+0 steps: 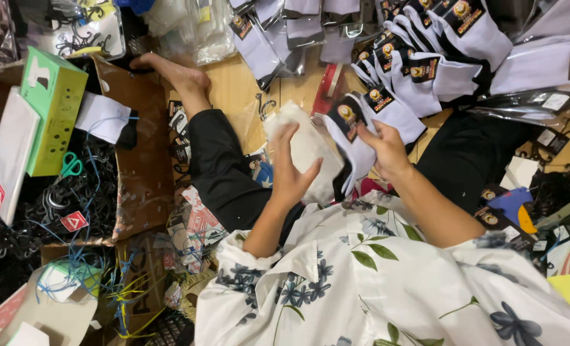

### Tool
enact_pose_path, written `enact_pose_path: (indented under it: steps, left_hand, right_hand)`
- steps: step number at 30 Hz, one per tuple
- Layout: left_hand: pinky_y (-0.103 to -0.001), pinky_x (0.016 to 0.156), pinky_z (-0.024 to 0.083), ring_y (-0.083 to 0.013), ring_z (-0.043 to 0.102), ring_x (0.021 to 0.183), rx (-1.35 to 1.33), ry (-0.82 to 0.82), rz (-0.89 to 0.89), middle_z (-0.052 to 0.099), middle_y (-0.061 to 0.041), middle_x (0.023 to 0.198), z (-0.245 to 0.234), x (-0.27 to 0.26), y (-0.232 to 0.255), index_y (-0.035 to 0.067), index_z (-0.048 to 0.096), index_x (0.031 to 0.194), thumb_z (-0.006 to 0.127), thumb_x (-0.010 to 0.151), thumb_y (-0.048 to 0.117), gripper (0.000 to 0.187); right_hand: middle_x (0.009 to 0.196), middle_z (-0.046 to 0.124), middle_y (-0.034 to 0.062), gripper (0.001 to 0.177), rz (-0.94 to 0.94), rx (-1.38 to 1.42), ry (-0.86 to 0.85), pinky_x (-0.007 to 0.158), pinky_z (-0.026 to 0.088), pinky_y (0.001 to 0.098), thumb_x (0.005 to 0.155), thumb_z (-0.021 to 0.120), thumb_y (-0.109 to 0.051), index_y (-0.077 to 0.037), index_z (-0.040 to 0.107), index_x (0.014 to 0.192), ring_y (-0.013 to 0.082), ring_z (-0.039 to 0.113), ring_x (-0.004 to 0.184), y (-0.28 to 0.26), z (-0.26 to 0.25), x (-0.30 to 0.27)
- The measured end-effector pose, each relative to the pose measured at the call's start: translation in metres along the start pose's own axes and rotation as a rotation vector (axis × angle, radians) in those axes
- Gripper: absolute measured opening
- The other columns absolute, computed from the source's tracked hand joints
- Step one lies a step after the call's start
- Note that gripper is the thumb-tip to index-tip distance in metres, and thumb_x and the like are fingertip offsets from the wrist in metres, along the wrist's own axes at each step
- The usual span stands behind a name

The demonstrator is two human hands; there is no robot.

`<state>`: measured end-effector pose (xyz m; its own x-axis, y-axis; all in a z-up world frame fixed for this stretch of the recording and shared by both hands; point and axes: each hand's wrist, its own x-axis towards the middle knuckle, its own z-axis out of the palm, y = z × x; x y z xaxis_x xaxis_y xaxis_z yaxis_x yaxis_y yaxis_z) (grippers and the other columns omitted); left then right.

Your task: The person packs pairs of socks into individual plastic sleeves by hand, inserting a sock and then a cardboard or plastic branding card before sealing the bag.

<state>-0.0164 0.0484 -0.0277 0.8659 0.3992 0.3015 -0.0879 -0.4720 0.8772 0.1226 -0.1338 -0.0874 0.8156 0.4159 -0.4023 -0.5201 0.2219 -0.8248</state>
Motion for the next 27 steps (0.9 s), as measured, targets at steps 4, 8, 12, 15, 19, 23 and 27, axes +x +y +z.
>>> enact_pose_path:
  steps: [4,8,12,15,19,23,27]
  left_hand:
    - [-0.058,0.125,0.025,-0.0507,0.034,0.146,0.345,-0.143,0.281,0.044,-0.029,0.152,0.023,-0.02,-0.025,0.003,0.042,0.155,0.087,0.065,-0.002,0.101]
    - [-0.048,0.115,0.044,-0.0359,0.055,0.136,-0.015,-0.397,-0.017,0.061,-0.015,0.144,0.01,-0.021,-0.032,0.012,0.051,0.15,0.071,0.07,-0.016,0.087]
    - [-0.042,0.109,0.046,-0.0191,0.057,0.13,-0.424,-0.288,-0.218,0.068,-0.011,0.136,0.013,-0.039,-0.068,0.011,0.058,0.146,0.066,0.099,0.005,0.048]
    - [-0.044,0.103,0.051,-0.0204,0.065,0.116,-0.78,-0.197,-0.287,0.069,-0.015,0.131,0.022,-0.043,-0.055,0.006,0.052,0.146,0.08,0.086,0.001,0.066]
    - [-0.044,0.106,0.051,-0.0259,0.061,0.126,-0.626,-0.16,-0.123,0.06,-0.023,0.143,0.016,-0.012,-0.007,0.004,0.037,0.156,0.091,0.077,0.007,0.095]
    - [-0.049,0.115,0.045,-0.0377,0.054,0.138,-0.522,-0.144,0.135,0.045,-0.021,0.159,-0.002,0.008,0.041,0.006,0.027,0.163,0.085,0.084,-0.002,0.097]
    - [-0.051,0.11,0.049,-0.0448,0.058,0.132,-0.455,0.007,0.269,0.054,-0.028,0.149,-0.012,0.012,0.056,-0.006,0.037,0.154,0.08,0.085,-0.01,0.081]
  right_hand:
    - [0.095,0.073,0.0103,0.054,0.205,-0.259,0.006,0.066,0.058,0.0342,0.083,0.091,-0.039,-0.002,0.068,0.114,0.0204,0.072,0.079,0.073,-0.02,0.002]
    - [0.082,0.067,0.0085,0.026,0.48,-0.125,0.026,0.071,0.052,0.0408,0.081,0.078,-0.03,-0.009,0.071,0.093,0.0247,0.067,0.077,-0.001,0.033,-0.028]
    - [0.123,0.071,0.0198,0.057,-0.569,-0.526,-0.721,0.105,0.049,0.0471,0.094,0.059,-0.052,-0.004,0.074,0.12,0.0349,0.063,0.124,-0.097,0.046,-0.057]
    - [0.088,0.067,-0.0033,0.005,-1.172,-1.129,-0.596,0.095,0.037,0.04,0.095,0.072,-0.021,-0.021,0.077,0.096,0.0206,0.063,0.094,-0.074,0.053,-0.053]
    - [0.09,0.064,-0.0063,0.016,-1.298,-1.221,-0.474,0.095,0.035,0.0434,0.094,0.073,-0.025,-0.024,0.071,0.078,0.0203,0.06,0.097,-0.049,0.037,-0.041]
    - [0.089,0.059,-0.0014,0.023,-1.387,-1.265,-0.3,0.093,0.034,0.0505,0.089,0.078,-0.024,-0.021,0.067,0.068,0.0263,0.058,0.102,-0.024,0.03,-0.028]
    - [0.081,0.054,-0.0061,0.016,-1.405,-1.134,-0.15,0.095,0.031,0.0464,0.097,0.076,-0.025,-0.03,0.078,0.082,0.0209,0.054,0.092,-0.042,0.039,-0.031]
